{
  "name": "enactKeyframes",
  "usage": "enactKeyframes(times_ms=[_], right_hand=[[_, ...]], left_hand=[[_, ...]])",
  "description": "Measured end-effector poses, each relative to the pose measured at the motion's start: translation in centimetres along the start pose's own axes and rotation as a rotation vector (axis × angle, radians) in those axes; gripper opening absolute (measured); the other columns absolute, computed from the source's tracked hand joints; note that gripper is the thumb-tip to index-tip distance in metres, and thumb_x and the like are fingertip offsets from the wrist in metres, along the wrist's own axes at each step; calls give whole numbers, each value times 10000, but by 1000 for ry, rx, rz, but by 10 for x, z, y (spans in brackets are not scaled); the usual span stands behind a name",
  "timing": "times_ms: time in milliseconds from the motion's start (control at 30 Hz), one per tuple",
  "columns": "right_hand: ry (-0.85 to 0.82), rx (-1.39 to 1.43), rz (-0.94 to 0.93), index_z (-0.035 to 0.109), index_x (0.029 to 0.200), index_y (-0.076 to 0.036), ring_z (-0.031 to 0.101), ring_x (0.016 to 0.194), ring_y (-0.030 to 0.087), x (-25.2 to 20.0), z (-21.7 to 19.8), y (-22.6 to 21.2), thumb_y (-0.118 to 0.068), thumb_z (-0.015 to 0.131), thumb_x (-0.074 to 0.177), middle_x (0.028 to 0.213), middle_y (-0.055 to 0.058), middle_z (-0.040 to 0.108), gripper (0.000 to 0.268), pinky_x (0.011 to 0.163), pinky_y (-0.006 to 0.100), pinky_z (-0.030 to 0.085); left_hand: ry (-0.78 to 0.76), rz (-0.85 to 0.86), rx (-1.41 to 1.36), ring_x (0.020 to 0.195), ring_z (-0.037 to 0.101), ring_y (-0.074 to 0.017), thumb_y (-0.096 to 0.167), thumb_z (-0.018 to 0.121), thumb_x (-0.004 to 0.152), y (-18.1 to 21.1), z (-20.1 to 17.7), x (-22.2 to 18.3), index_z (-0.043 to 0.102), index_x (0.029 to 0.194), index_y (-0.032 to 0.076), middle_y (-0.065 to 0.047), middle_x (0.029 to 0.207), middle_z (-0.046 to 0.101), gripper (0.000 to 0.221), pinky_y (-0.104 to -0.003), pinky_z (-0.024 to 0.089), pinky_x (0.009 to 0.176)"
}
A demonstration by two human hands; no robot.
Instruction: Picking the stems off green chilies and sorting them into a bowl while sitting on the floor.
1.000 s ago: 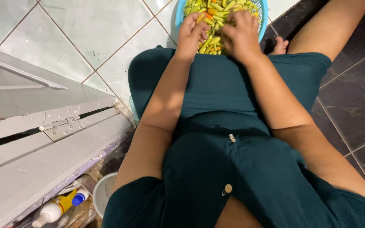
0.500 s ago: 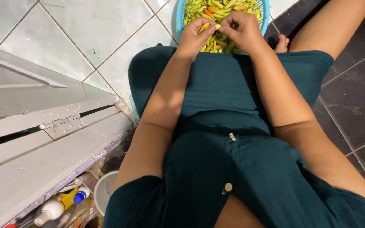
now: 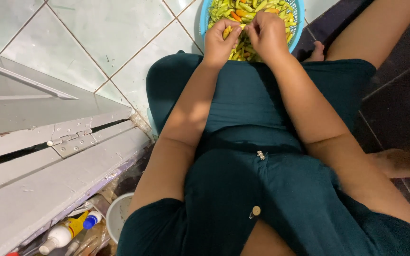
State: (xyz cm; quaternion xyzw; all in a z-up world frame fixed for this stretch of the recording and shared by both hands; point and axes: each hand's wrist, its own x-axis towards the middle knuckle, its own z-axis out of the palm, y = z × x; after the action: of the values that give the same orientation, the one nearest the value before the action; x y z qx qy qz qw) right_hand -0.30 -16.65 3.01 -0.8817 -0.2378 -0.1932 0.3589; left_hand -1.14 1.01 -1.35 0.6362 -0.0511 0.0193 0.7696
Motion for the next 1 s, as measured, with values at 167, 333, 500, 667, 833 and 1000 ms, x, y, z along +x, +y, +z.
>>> enactKeyframes(times_ms=[167,333,500,667,833,1000], right_hand=[[46,-60,-26,611,852,-8,575,679,330,2,1,-14,35,801,846,774,149,620,195,656,411,506],[66,-173,4,605,841,-22,578,669,346,-5,5,5,20,798,814,778,153,621,199,630,425,512],[-48,-247,-29,696,1022,-40,621,866,384,16,-19,21,-49,890,729,991,148,675,352,789,470,480],[-42,-396,-102,809,936,-119,569,956,298,34,2,27,-194,872,778,989,57,657,185,854,435,404],[-132,-443,-161,764,864,-143,511,959,260,41,6,36,-210,822,805,992,52,583,107,820,397,356],[-220,-424,-162,792,968,-131,480,1065,283,39,1,48,-177,825,824,1125,63,596,154,922,428,333]], left_hand=[[72,153,186,712,641,-98,42,724,915,-11,1,0,696,1005,56,-12,833,703,95,-240,538,676],[60,200,176,874,698,-130,-3,711,912,-22,2,1,674,1002,33,-43,945,722,104,-279,580,878],[61,-201,-349,670,486,-100,37,565,1047,-20,-12,6,639,1287,-6,-112,946,645,254,-220,372,533],[-13,-270,-704,704,502,-172,130,522,1004,-4,-17,16,636,1085,-7,-101,838,540,196,-302,368,605],[31,-299,-679,702,525,-206,166,602,983,-1,-16,25,633,983,33,-120,928,635,137,-315,401,618],[127,-347,-343,576,525,-131,107,676,960,-16,-9,51,691,1042,23,-74,848,650,119,-265,409,487]])
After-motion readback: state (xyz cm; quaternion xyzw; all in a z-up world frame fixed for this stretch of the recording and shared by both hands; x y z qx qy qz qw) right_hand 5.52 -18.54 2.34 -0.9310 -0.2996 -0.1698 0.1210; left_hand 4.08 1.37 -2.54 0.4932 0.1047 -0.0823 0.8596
